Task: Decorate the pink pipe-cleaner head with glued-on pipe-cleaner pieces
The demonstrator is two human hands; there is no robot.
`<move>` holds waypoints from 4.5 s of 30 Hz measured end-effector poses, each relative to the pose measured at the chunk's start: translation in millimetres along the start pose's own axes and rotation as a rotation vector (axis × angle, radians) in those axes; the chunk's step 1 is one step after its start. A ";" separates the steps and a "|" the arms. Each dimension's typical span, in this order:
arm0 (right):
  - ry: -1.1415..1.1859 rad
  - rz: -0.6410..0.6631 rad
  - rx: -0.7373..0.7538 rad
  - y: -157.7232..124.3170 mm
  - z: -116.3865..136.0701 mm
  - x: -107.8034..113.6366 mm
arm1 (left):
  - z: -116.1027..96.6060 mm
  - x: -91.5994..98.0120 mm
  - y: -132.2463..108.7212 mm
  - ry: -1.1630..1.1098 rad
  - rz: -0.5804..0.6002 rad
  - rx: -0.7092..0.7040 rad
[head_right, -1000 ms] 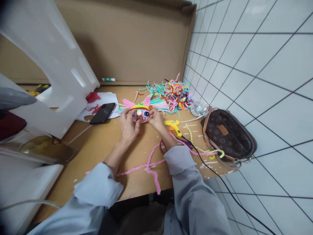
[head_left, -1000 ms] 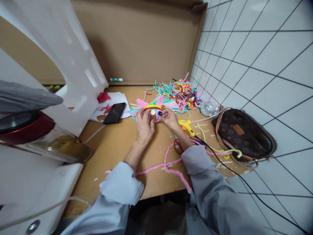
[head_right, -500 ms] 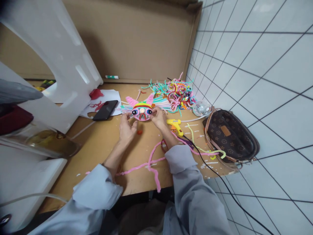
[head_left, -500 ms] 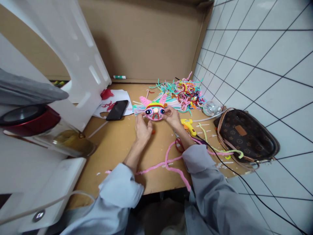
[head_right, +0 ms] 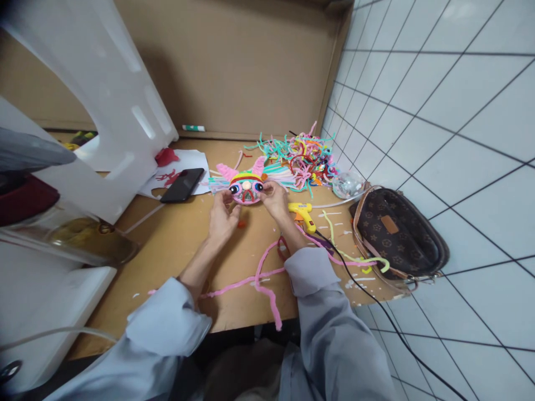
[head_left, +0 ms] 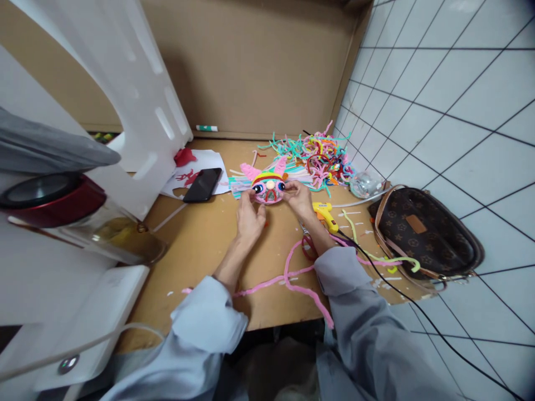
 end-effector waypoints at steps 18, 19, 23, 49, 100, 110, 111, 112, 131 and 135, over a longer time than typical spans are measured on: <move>-0.012 -0.005 -0.009 -3.9 3.9 2.8 | -7.8 7.4 -0.9 0.154 -0.022 0.001; -0.015 -0.005 -0.010 -4.3 4.9 3.1 | -9.4 8.0 -1.3 0.157 -0.032 -0.018; -0.036 -0.013 -0.010 -4.9 7.0 4.6 | -19.3 10.5 -1.8 0.182 -0.048 -0.094; -1.114 0.645 0.003 -70.3 65.3 -59.2 | -37.6 38.9 0.8 -0.346 -0.392 0.093; -0.864 -0.226 -0.332 -64.4 32.8 98.1 | -53.3 -10.4 -19.3 -0.607 0.093 0.295; -1.131 0.072 -0.682 -68.5 11.0 84.5 | -50.0 -9.6 -18.2 -0.835 0.039 0.475; -1.125 0.069 -0.674 -68.4 10.3 85.4 | -49.9 -9.4 -17.8 -0.844 0.033 0.483; -1.120 0.063 -0.664 -68.5 10.0 85.7 | -50.0 -9.1 -17.4 -0.852 0.028 0.486; -0.908 -0.515 0.013 -78.6 50.4 77.6 | -47.1 4.7 -11.6 -0.952 -0.152 0.456; -0.936 -0.538 0.085 -76.0 36.0 82.1 | -48.5 2.9 -11.7 -0.950 -0.133 0.447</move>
Point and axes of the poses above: each hand's wrist, its own y-axis towards the middle knuckle, its own x-axis out of the back of the hand, z = x × y, the point moved 5 cm from there along y, towards the middle knuckle, and after that the axes turned 7 degrees about z, right-handed, at the moved point
